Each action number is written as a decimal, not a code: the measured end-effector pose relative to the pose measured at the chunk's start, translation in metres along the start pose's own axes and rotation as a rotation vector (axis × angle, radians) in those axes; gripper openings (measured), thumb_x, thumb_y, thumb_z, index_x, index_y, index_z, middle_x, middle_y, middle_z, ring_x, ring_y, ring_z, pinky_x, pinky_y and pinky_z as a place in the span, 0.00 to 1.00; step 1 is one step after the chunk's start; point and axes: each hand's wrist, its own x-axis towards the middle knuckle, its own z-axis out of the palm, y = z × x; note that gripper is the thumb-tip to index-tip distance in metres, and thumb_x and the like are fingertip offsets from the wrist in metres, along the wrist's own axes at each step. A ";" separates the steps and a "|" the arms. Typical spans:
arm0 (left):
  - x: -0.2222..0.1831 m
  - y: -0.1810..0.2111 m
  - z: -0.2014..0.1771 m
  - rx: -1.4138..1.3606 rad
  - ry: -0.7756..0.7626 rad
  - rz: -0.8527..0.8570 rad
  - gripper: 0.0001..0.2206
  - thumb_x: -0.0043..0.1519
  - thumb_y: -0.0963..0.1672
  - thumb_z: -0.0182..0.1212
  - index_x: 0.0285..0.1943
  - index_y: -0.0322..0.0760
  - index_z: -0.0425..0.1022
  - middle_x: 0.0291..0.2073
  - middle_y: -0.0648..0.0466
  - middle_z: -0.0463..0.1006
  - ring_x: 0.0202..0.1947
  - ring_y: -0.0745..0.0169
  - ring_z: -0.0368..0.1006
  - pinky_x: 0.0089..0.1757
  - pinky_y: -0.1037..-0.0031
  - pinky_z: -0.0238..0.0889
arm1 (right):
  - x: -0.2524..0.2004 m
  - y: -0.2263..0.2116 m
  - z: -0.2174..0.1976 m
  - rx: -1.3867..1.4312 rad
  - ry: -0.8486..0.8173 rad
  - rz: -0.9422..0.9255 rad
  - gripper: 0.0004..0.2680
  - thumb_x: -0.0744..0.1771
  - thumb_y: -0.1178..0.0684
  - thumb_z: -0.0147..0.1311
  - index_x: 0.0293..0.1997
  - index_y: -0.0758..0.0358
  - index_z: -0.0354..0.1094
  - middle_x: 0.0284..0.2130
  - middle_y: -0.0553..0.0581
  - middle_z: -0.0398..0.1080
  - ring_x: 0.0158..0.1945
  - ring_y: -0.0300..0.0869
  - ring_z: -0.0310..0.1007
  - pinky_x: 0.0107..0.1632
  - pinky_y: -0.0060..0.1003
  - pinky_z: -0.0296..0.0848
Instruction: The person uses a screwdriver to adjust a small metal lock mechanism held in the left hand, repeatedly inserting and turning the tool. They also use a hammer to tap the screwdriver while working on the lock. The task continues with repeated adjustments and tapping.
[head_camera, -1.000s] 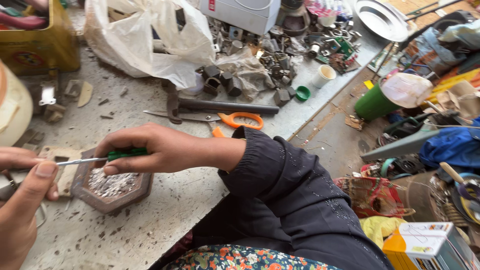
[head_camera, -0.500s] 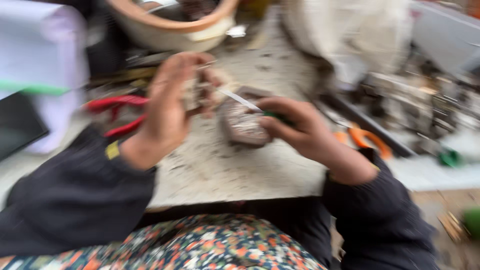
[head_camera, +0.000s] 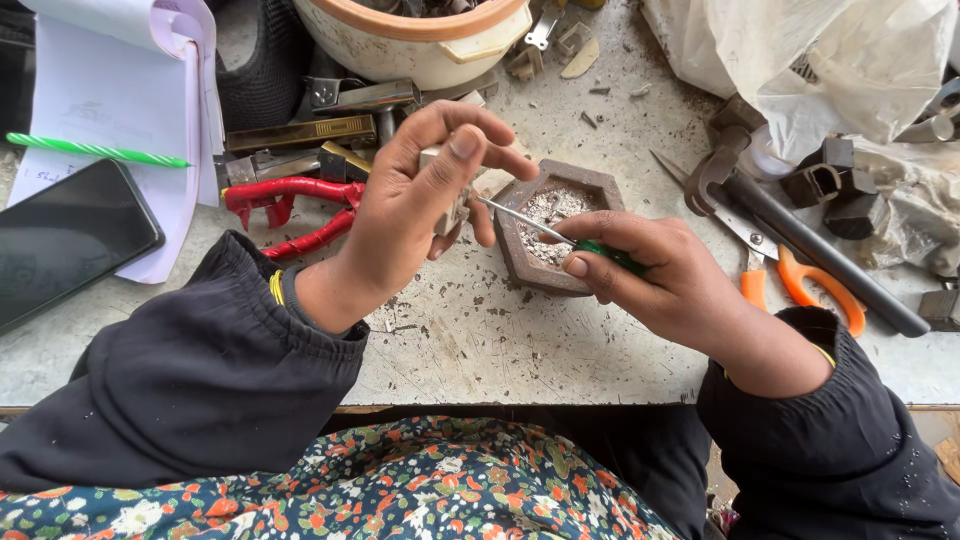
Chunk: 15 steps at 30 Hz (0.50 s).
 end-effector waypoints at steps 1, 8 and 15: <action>-0.001 -0.002 0.001 0.000 -0.020 0.019 0.18 0.77 0.52 0.48 0.63 0.36 0.68 0.49 0.44 0.81 0.35 0.73 0.77 0.31 0.83 0.68 | 0.000 -0.001 0.000 0.001 0.001 0.003 0.10 0.68 0.53 0.57 0.53 0.66 0.73 0.24 0.52 0.74 0.24 0.34 0.75 0.28 0.30 0.71; -0.003 -0.003 0.006 0.010 -0.022 0.002 0.16 0.76 0.50 0.50 0.61 0.34 0.70 0.50 0.46 0.82 0.39 0.73 0.76 0.35 0.79 0.73 | 0.002 -0.005 0.000 -0.050 -0.015 -0.013 0.11 0.68 0.53 0.57 0.54 0.65 0.73 0.19 0.52 0.71 0.21 0.35 0.75 0.26 0.31 0.69; -0.004 -0.002 0.011 0.132 -0.008 0.057 0.14 0.76 0.49 0.52 0.61 0.35 0.69 0.49 0.49 0.81 0.31 0.77 0.71 0.34 0.83 0.69 | 0.000 -0.005 0.000 -0.009 -0.063 0.124 0.12 0.68 0.52 0.56 0.56 0.63 0.74 0.15 0.52 0.69 0.19 0.34 0.71 0.24 0.32 0.67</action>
